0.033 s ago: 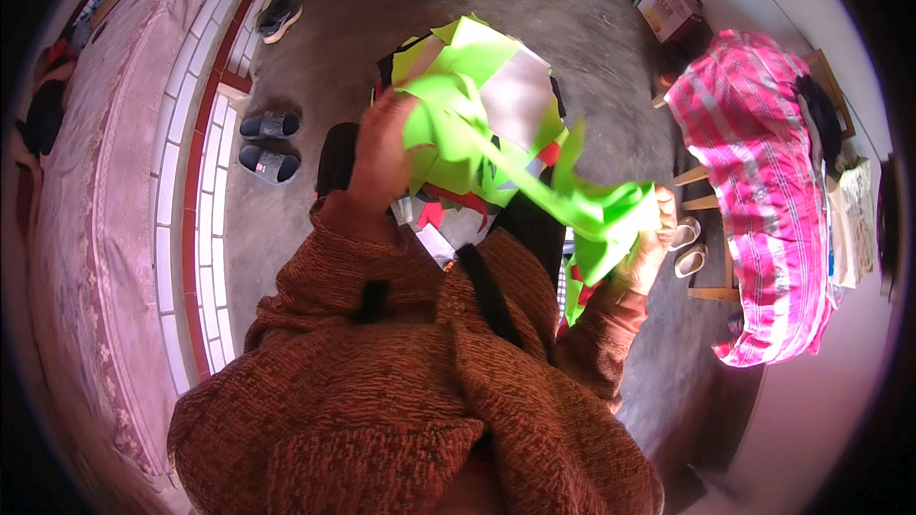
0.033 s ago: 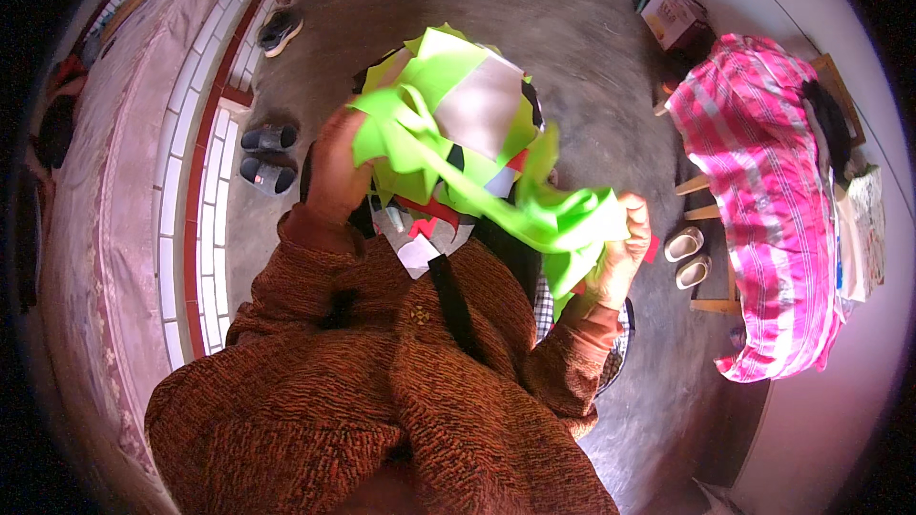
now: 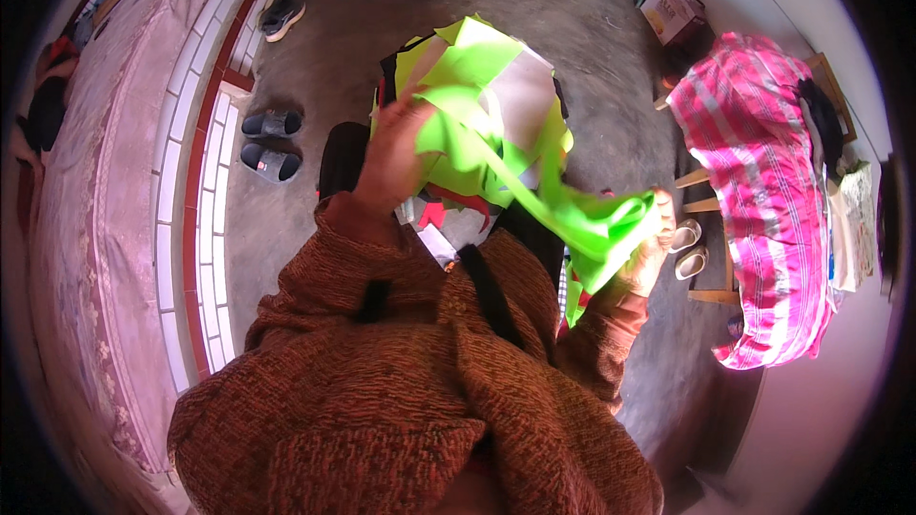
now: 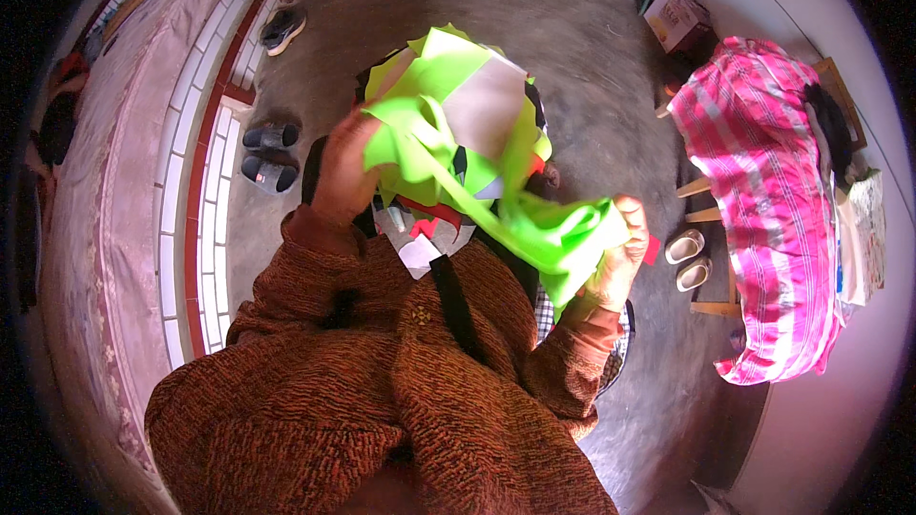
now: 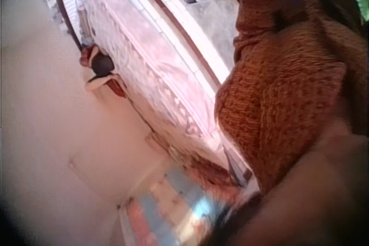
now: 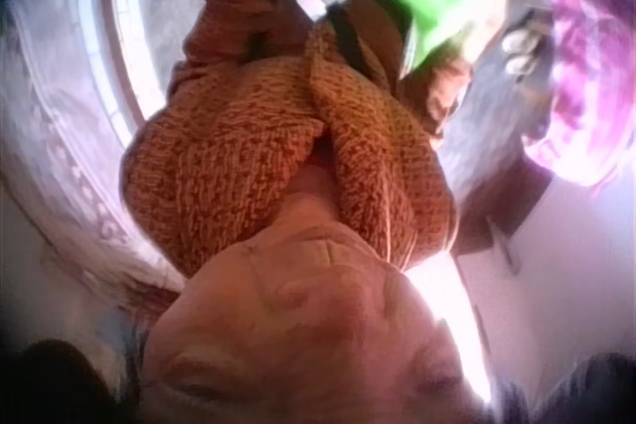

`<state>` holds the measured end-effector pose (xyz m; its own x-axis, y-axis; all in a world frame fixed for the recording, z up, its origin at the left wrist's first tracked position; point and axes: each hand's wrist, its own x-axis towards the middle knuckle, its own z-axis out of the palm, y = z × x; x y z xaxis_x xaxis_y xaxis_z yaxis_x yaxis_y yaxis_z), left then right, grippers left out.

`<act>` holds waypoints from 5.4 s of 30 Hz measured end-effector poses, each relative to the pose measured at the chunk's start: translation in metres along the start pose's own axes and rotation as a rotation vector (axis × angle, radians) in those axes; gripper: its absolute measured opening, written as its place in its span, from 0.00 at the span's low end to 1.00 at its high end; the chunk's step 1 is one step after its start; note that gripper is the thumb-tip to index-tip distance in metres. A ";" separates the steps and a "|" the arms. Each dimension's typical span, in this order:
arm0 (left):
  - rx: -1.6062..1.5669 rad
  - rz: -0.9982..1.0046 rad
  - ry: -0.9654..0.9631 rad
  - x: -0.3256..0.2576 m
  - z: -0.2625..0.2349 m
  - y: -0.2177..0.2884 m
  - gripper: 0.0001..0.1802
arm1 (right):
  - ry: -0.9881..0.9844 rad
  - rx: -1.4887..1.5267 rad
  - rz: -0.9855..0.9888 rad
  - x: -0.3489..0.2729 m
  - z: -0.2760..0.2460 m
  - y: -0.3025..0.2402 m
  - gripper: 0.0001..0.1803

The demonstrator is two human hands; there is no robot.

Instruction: The person is assembling a large, multi-colored paper craft by hand. They repeatedly pick up folded paper pieces from a basket and attach them to a central spherical structure, smoothing the connections. The task involves handling various colored paper components to build up the surface of the object.

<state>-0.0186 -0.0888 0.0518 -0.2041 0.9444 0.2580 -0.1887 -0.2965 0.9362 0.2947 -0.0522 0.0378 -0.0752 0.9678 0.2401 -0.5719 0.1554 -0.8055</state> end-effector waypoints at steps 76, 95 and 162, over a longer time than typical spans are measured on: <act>1.094 0.090 -0.433 0.147 0.017 -0.064 0.23 | 0.958 -0.780 0.876 -0.232 -0.307 0.100 0.07; 1.100 0.152 -0.467 0.151 0.018 -0.063 0.23 | 0.453 -2.023 1.008 -0.239 -0.296 0.176 0.21; 0.440 0.071 -0.605 0.117 0.008 -0.052 0.22 | -0.458 -1.116 -0.445 0.121 0.124 0.129 0.16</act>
<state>-0.0247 0.0386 0.0356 0.3862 0.8762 0.2883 0.2330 -0.3951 0.8886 0.1104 0.0604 0.0302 -0.4545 0.6689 0.5882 0.3532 0.7415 -0.5704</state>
